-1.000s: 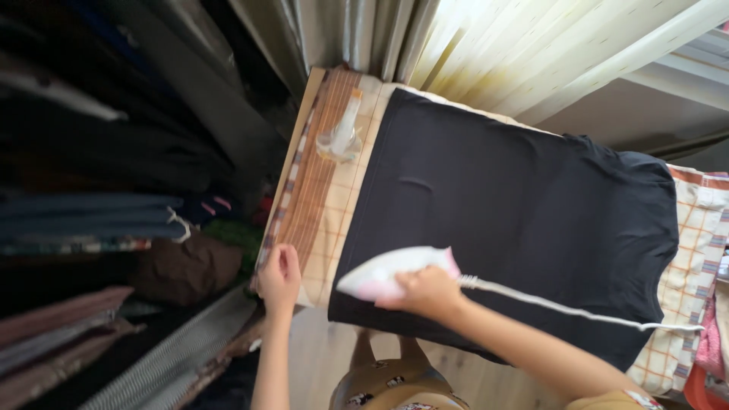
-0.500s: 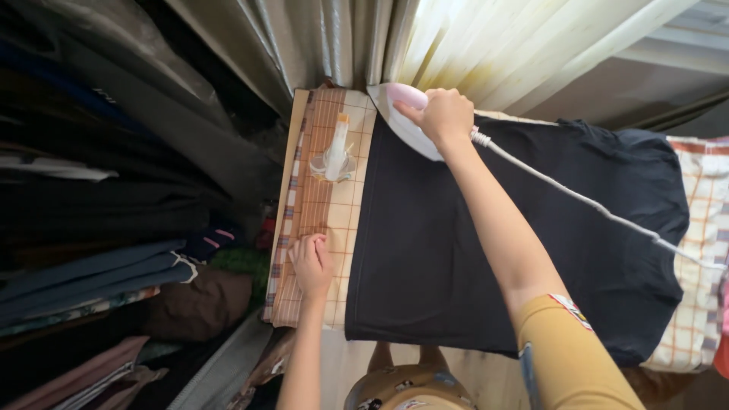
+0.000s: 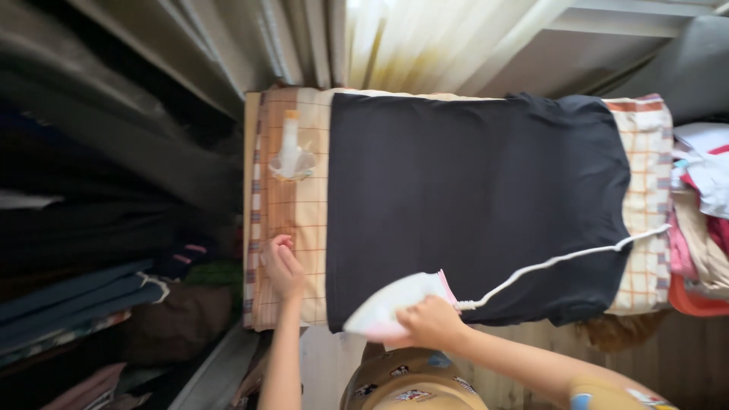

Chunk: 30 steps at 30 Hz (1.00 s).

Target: Ironing a black t-shirt on an ironing board and then folding it.

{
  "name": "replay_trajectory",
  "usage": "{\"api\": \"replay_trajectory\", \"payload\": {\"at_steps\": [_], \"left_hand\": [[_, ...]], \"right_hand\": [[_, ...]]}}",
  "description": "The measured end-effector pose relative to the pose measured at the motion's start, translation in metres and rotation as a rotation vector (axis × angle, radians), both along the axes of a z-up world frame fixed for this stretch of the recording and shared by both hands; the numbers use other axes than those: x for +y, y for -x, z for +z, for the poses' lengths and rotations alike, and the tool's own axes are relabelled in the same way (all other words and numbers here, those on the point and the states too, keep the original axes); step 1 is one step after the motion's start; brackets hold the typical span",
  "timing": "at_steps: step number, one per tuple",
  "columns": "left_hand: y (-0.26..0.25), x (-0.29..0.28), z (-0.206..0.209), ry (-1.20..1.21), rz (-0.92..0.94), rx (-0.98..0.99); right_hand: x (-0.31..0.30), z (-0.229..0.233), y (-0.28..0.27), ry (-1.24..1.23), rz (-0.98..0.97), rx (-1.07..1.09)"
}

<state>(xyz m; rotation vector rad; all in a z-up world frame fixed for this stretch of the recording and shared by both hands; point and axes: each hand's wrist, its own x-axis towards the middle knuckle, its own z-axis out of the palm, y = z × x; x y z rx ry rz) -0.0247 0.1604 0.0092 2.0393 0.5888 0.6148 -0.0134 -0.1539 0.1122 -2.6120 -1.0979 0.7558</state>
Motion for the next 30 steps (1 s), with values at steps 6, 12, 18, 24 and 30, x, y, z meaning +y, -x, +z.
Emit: {"api": "replay_trajectory", "payload": {"at_steps": [6, 12, 18, 24, 30], "left_hand": [[0.0, 0.001, 0.003, -0.122, -0.082, 0.074], [-0.004, -0.002, 0.011, -0.257, -0.101, 0.1], [0.009, -0.01, -0.008, -0.37, -0.151, 0.17], [0.041, -0.059, -0.021, -0.569, 0.027, 0.334], [0.061, -0.112, -0.012, -0.608, 0.078, 0.35]], "right_hand": [[-0.072, -0.006, -0.042, -0.285, 0.044, -0.378], [-0.117, 0.004, -0.157, 0.161, -0.532, -0.748], [-0.239, 0.001, -0.153, 0.229, -0.902, -0.627], [-0.384, -0.011, -0.171, 0.296, -1.064, -0.748], [-0.467, -0.014, -0.204, 0.271, -1.033, -0.826]]}}
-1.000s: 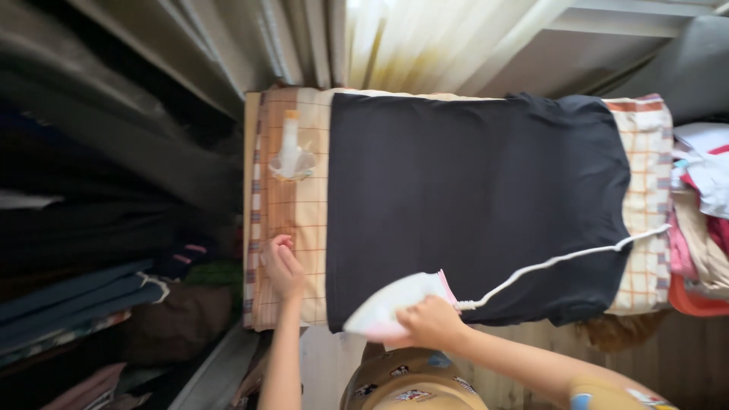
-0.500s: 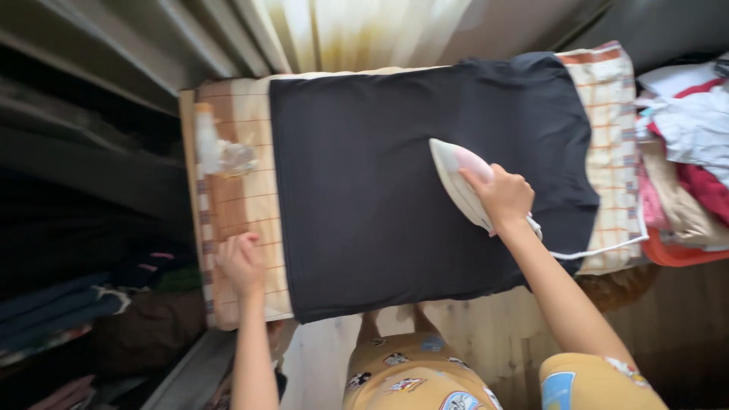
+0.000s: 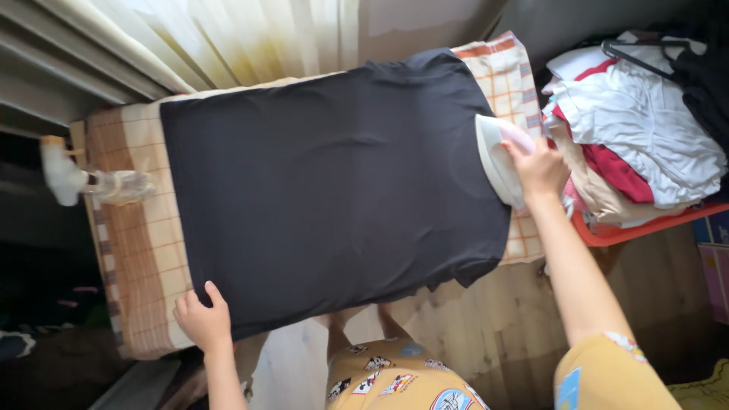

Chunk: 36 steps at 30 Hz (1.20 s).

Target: Ironing a black t-shirt on an ironing board and then folding it.

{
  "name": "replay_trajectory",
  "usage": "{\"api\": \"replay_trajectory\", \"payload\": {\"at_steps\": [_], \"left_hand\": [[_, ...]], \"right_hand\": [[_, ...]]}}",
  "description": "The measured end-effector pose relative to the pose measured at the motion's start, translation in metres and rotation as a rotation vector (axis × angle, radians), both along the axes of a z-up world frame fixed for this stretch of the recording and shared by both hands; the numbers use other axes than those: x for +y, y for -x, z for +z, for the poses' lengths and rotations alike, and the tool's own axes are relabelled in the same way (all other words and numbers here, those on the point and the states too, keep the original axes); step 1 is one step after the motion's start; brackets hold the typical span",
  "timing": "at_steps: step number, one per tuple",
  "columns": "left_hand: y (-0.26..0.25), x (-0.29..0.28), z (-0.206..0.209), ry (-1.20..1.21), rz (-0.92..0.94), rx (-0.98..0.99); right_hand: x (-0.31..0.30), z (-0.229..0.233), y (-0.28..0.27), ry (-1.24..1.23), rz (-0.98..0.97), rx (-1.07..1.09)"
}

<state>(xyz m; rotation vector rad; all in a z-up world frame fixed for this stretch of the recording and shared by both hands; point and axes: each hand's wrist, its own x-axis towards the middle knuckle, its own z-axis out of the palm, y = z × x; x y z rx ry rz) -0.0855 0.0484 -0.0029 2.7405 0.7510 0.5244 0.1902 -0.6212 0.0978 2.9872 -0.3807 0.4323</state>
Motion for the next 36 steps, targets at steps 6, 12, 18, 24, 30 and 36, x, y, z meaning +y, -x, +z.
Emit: {"api": "replay_trajectory", "payload": {"at_steps": [6, 12, 18, 24, 30, 36], "left_hand": [[0.033, -0.006, 0.01, -0.02, 0.037, 0.153], [0.057, 0.004, 0.007, 0.424, 0.22, 0.146], [0.077, 0.001, 0.02, 0.616, 0.118, 0.122], [0.113, -0.002, 0.01, 1.328, 0.473, 0.285], [0.135, 0.01, 0.002, 1.436, 0.402, 0.028], [0.063, 0.004, 0.091, 0.562, -0.269, -0.291]], "right_hand": [[-0.056, -0.003, -0.009, 0.049, 0.156, 0.002], [-0.091, 0.001, 0.016, -0.059, 0.179, -0.06], [-0.009, 0.019, 0.133, -0.224, 0.249, -0.22], [0.04, -0.069, 0.255, -1.217, -0.359, 0.277], [-0.001, -0.105, 0.263, -1.177, -0.347, 0.692], [-0.038, -0.009, 0.217, -0.923, 0.317, 0.266]]}}
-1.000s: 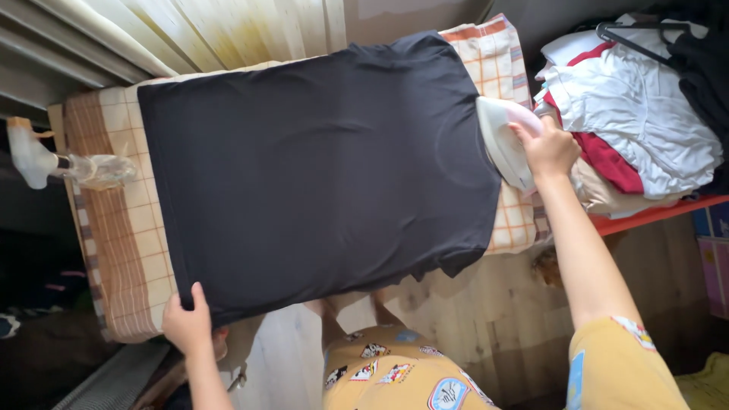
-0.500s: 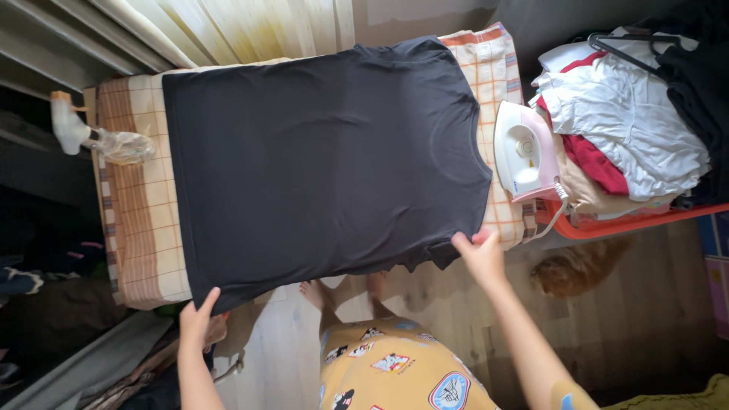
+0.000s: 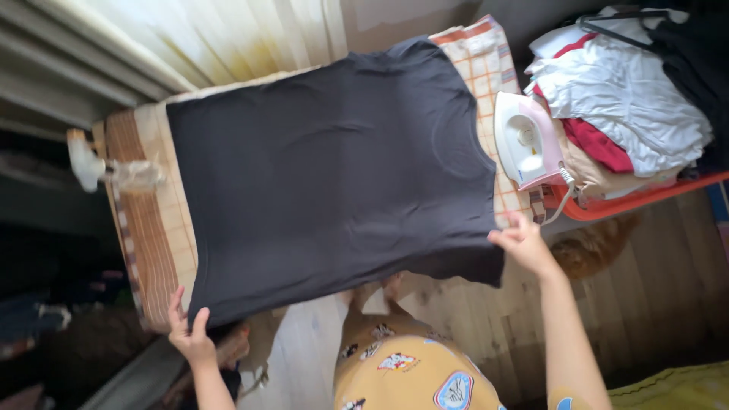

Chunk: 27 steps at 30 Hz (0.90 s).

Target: Ironing a black t-shirt on an ironing board and then folding it.

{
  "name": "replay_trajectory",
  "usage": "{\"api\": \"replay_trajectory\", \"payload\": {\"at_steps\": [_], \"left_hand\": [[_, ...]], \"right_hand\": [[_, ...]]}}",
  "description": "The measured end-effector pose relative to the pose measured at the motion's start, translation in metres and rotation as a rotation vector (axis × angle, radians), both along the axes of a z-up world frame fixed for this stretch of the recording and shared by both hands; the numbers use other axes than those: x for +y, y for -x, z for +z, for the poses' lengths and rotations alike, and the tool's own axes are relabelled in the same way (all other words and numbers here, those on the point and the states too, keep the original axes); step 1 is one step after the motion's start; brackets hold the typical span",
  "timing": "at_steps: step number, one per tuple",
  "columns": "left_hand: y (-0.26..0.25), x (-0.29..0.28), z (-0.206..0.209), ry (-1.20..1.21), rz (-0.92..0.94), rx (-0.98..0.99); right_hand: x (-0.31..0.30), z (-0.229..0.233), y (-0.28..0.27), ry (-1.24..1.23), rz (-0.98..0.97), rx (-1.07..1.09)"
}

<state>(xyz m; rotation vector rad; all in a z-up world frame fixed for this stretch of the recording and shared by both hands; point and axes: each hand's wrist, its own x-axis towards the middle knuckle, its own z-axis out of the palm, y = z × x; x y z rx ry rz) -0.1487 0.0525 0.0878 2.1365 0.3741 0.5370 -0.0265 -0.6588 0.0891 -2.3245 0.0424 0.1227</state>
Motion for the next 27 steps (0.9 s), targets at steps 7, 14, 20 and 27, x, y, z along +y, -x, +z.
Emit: {"api": "replay_trajectory", "payload": {"at_steps": [7, 14, 20, 27], "left_hand": [[-0.129, 0.085, -0.078, 0.551, 0.085, 0.112], [-0.169, 0.101, -0.109, 0.322, 0.003, 0.567], [-0.136, 0.111, -0.109, 0.498, -0.166, 0.683], [-0.159, 0.121, -0.132, 0.442, -0.185, 0.59]], "right_hand": [[0.024, 0.02, -0.164, -0.404, -0.153, 0.363], [-0.006, -0.08, -0.171, -0.123, -0.183, 0.289], [0.005, -0.05, -0.14, 0.244, -0.217, 0.264], [0.061, -0.023, -0.156, 0.545, -0.324, 0.217]]}}
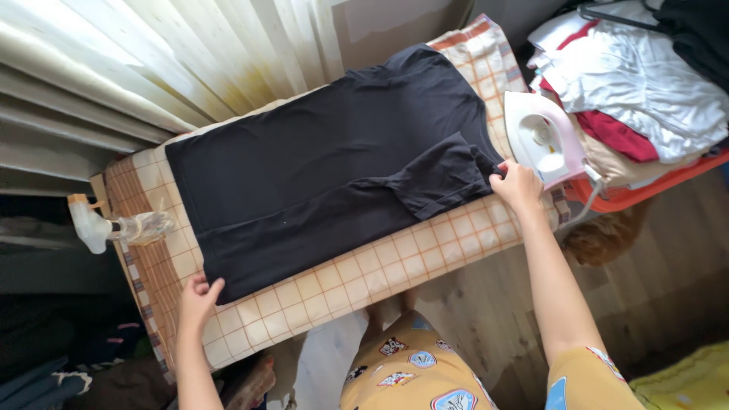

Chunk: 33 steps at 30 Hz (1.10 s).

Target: Ironing a black t-shirt on an ironing board and then folding it.

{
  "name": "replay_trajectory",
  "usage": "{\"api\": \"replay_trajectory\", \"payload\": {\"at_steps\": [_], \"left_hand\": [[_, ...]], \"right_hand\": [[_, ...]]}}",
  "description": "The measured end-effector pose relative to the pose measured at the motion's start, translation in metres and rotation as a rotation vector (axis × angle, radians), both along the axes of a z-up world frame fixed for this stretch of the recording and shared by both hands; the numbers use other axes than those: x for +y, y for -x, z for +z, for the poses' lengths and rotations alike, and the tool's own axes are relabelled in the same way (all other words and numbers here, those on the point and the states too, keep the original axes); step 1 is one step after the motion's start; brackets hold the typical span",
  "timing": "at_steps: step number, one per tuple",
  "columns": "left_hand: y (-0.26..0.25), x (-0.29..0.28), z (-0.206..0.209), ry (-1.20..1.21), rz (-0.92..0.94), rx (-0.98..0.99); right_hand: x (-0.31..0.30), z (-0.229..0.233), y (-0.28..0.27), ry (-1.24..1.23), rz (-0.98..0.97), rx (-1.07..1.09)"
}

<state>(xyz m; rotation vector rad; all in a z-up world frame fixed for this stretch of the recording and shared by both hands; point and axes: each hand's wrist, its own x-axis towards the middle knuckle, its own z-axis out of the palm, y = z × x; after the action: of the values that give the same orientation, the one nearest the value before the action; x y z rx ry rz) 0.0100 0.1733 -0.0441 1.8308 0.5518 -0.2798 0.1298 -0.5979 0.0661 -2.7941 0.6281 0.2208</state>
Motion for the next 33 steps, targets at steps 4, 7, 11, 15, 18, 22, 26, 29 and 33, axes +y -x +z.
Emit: {"api": "replay_trajectory", "payload": {"at_steps": [4, 7, 11, 15, 18, 22, 26, 29, 33], "left_hand": [[-0.027, -0.007, -0.003, -0.27, 0.108, 0.027], [-0.049, -0.022, 0.004, -0.184, 0.16, -0.071], [-0.049, -0.032, 0.02, 0.084, 0.18, -0.309], [-0.044, -0.035, 0.013, 0.143, 0.326, -0.391], [-0.048, -0.041, 0.01, 0.059, 0.312, -0.376], [-0.066, -0.052, 0.017, -0.069, 0.259, -0.366], [-0.083, -0.106, 0.087, -0.937, 0.297, -0.454], [-0.094, -0.183, 0.154, -1.104, -0.188, -0.461], [-0.085, -0.229, 0.098, -0.853, -0.118, -0.52]], "right_hand": [[0.027, 0.001, -0.041, -0.065, 0.055, -0.085], [0.024, -0.015, -0.067, -0.285, 0.153, -0.118], [-0.007, -0.033, -0.085, -0.666, 0.254, 0.033], [-0.009, -0.026, -0.088, -0.868, 0.213, 0.087], [-0.005, -0.04, -0.085, -0.919, 0.133, 0.006], [0.014, -0.035, -0.103, -0.725, 0.141, -0.103], [0.034, -0.026, -0.102, -0.329, 0.295, -0.277], [0.099, 0.02, -0.082, -0.011, 0.355, -0.392], [0.164, 0.018, -0.054, -0.056, 0.353, -0.396]]}}
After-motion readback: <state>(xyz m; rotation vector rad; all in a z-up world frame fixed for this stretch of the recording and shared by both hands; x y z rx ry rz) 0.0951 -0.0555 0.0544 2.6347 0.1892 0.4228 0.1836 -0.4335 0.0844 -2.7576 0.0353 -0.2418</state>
